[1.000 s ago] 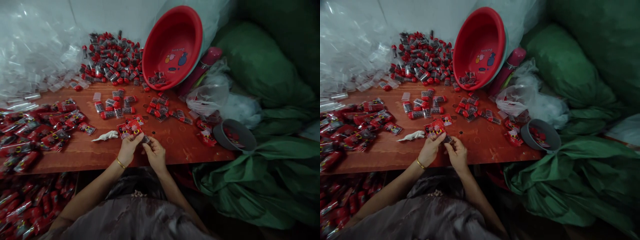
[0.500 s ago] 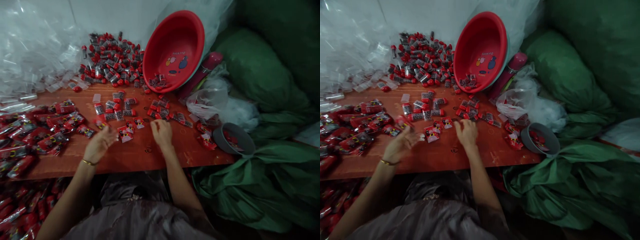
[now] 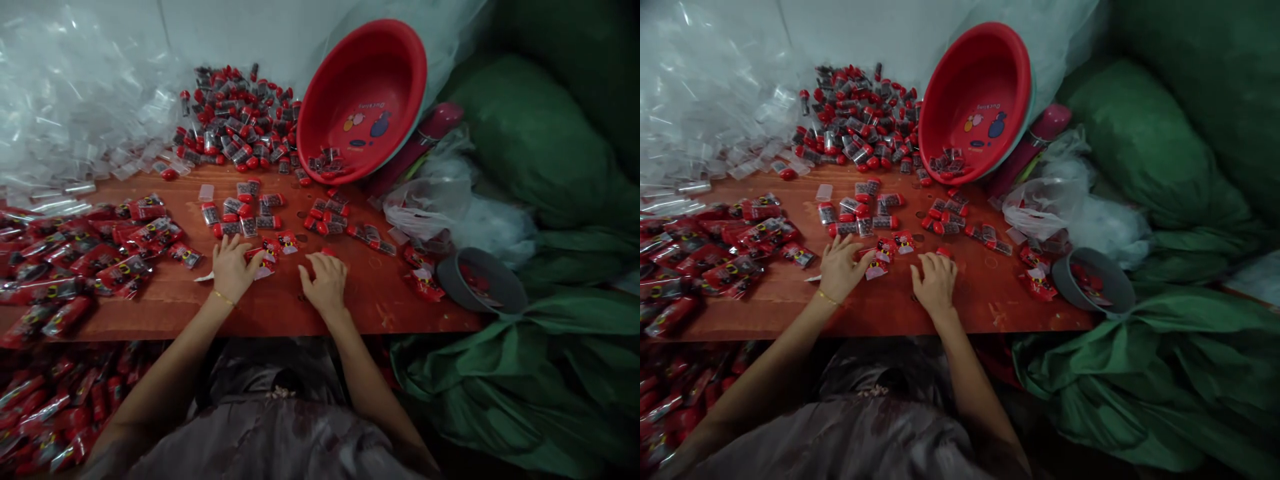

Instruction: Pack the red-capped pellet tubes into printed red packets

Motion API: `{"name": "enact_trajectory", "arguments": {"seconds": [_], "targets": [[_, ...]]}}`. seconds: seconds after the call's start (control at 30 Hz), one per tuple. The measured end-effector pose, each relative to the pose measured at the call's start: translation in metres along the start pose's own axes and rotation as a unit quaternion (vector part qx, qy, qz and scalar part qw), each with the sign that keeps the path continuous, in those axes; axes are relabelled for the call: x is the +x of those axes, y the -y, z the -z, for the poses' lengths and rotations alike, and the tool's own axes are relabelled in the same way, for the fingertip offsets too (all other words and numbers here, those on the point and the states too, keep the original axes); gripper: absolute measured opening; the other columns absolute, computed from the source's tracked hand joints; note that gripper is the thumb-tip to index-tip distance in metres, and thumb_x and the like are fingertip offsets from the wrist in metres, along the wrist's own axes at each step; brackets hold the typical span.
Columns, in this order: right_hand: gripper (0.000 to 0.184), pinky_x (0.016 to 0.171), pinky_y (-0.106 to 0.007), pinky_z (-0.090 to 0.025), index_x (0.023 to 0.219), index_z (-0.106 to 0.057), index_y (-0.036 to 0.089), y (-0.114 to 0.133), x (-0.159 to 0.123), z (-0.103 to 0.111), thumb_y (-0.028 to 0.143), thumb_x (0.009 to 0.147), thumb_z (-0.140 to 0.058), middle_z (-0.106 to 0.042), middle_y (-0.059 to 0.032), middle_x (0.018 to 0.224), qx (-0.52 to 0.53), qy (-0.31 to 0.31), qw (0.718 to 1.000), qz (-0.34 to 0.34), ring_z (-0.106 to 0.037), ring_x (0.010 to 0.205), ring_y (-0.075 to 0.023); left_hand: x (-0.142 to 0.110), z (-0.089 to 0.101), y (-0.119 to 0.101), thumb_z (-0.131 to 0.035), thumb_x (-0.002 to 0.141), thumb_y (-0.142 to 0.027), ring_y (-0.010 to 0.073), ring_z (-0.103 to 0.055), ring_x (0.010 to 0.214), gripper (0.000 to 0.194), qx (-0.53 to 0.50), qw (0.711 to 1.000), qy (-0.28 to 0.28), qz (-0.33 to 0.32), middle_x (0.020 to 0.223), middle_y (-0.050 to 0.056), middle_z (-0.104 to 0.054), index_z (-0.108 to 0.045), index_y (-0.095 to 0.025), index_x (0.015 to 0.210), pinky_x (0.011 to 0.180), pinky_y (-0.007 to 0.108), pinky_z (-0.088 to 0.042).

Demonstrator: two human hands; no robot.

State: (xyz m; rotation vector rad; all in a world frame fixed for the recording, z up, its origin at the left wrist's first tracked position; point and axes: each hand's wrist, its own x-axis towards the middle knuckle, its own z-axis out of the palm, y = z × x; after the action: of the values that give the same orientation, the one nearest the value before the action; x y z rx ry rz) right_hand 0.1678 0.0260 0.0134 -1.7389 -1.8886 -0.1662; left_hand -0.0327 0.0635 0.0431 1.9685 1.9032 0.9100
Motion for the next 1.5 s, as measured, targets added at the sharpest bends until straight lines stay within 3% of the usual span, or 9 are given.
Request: {"name": "enact_trajectory", "arguments": {"seconds": [0.2, 0.33, 0.43, 0.6, 0.7, 0.87, 1.17, 1.33, 1.5], "targets": [[0.019, 0.089, -0.037, -0.038, 0.095, -0.067, 0.019, 0.023, 0.003, -0.020, 0.030, 0.086, -0.054, -0.070, -0.0072, 0.100, 0.097, -0.010, 0.995, 0.037, -0.056, 0.095, -0.0222, 0.039, -0.016, -0.013, -0.056, 0.078, -0.054, 0.0411, -0.032, 0.134, 0.042, 0.145, 0.985, 0.085, -0.036, 0.131, 0.017, -0.055, -0.075, -0.017, 0.082, 0.107, 0.058, -0.022], [0.019, 0.087, -0.037, -0.041, 0.091, -0.068, 0.019, 0.024, -0.002, -0.017, 0.029, 0.086, -0.052, -0.071, -0.0076, 0.095, 0.150, -0.025, 0.988, 0.020, -0.058, 0.093, -0.0222, 0.045, -0.018, -0.014, -0.064, 0.076, -0.038, 0.0388, -0.032, 0.135, 0.021, 0.118, 0.987, 0.104, -0.019, 0.134, 0.013, -0.054, -0.075, -0.020, 0.079, 0.108, 0.058, -0.020], [0.021, 0.086, -0.036, -0.044, 0.092, -0.067, 0.019, 0.027, -0.001, -0.011, 0.031, 0.088, -0.050, -0.071, -0.0077, 0.094, 0.222, -0.027, 0.974, -0.025, -0.060, 0.091, -0.0212, 0.041, -0.014, -0.014, -0.066, 0.075, -0.034, 0.0351, -0.037, 0.133, 0.014, 0.021, 0.998, 0.055, 0.011, 0.127, 0.009, -0.061, -0.074, -0.023, 0.076, 0.109, 0.058, -0.020], [0.038, 0.080, -0.030, -0.049, 0.114, -0.058, 0.018, 0.044, 0.010, -0.008, 0.043, 0.086, -0.051, -0.068, -0.0077, 0.104, 0.469, 0.003, 0.864, -0.185, -0.063, 0.089, -0.0175, 0.025, -0.005, -0.024, -0.065, 0.073, -0.034, 0.0258, -0.059, 0.112, 0.016, -0.277, 0.961, 0.005, 0.018, 0.084, 0.004, -0.073, -0.069, -0.021, 0.064, 0.104, 0.043, -0.036], [0.034, 0.075, -0.027, -0.049, 0.103, -0.062, 0.018, 0.052, 0.013, -0.006, 0.045, 0.083, -0.054, -0.069, -0.0039, 0.093, 0.558, 0.030, 0.803, -0.206, -0.062, 0.083, -0.0156, 0.008, -0.002, -0.036, -0.067, 0.072, -0.032, 0.0248, -0.060, 0.110, 0.015, -0.365, 0.930, 0.008, 0.028, 0.077, 0.003, -0.071, -0.068, -0.020, 0.062, 0.101, 0.038, -0.038], [0.039, 0.051, -0.022, -0.037, 0.058, -0.053, 0.018, 0.055, 0.008, 0.000, 0.048, 0.083, -0.051, -0.050, 0.0036, 0.051, 0.473, 0.011, 0.855, -0.213, -0.044, 0.051, -0.0102, -0.017, -0.003, -0.047, -0.067, 0.072, -0.036, 0.0174, -0.063, 0.078, 0.021, -0.450, 0.887, 0.059, 0.090, 0.064, 0.001, -0.064, -0.066, -0.019, 0.060, 0.075, 0.026, -0.047], [0.035, 0.053, -0.024, -0.035, 0.057, -0.044, 0.021, 0.048, 0.003, 0.003, 0.039, 0.087, -0.044, -0.046, 0.0030, 0.052, 0.361, 0.010, 0.920, -0.151, -0.043, 0.051, -0.0112, -0.021, 0.000, -0.050, -0.084, 0.045, -0.037, 0.0068, -0.048, 0.050, 0.033, -0.575, 0.739, 0.167, 0.311, 0.058, -0.002, -0.061, -0.067, -0.014, 0.062, 0.049, 0.019, -0.037], [0.025, 0.061, -0.025, -0.041, 0.071, -0.057, 0.020, 0.045, 0.007, 0.005, 0.037, 0.087, -0.046, -0.058, -0.0004, 0.064, 0.385, 0.032, 0.915, -0.119, -0.053, 0.061, -0.0141, -0.013, -0.003, -0.048, -0.086, 0.039, -0.031, 0.0070, -0.052, 0.053, 0.032, -0.571, 0.751, 0.133, 0.305, 0.056, -0.002, -0.061, -0.065, -0.013, 0.056, 0.053, 0.019, -0.041], [0.040, 0.050, -0.023, -0.033, 0.054, -0.044, 0.021, 0.039, 0.012, 0.008, 0.044, 0.087, -0.046, -0.042, 0.0048, 0.049, 0.397, 0.025, 0.903, -0.163, -0.041, 0.049, -0.0102, -0.014, -0.007, -0.054, -0.086, 0.041, -0.034, 0.0072, -0.054, 0.055, 0.033, -0.600, 0.727, 0.116, 0.313, 0.056, -0.003, -0.062, -0.064, -0.014, 0.056, 0.058, 0.020, -0.044]]}}
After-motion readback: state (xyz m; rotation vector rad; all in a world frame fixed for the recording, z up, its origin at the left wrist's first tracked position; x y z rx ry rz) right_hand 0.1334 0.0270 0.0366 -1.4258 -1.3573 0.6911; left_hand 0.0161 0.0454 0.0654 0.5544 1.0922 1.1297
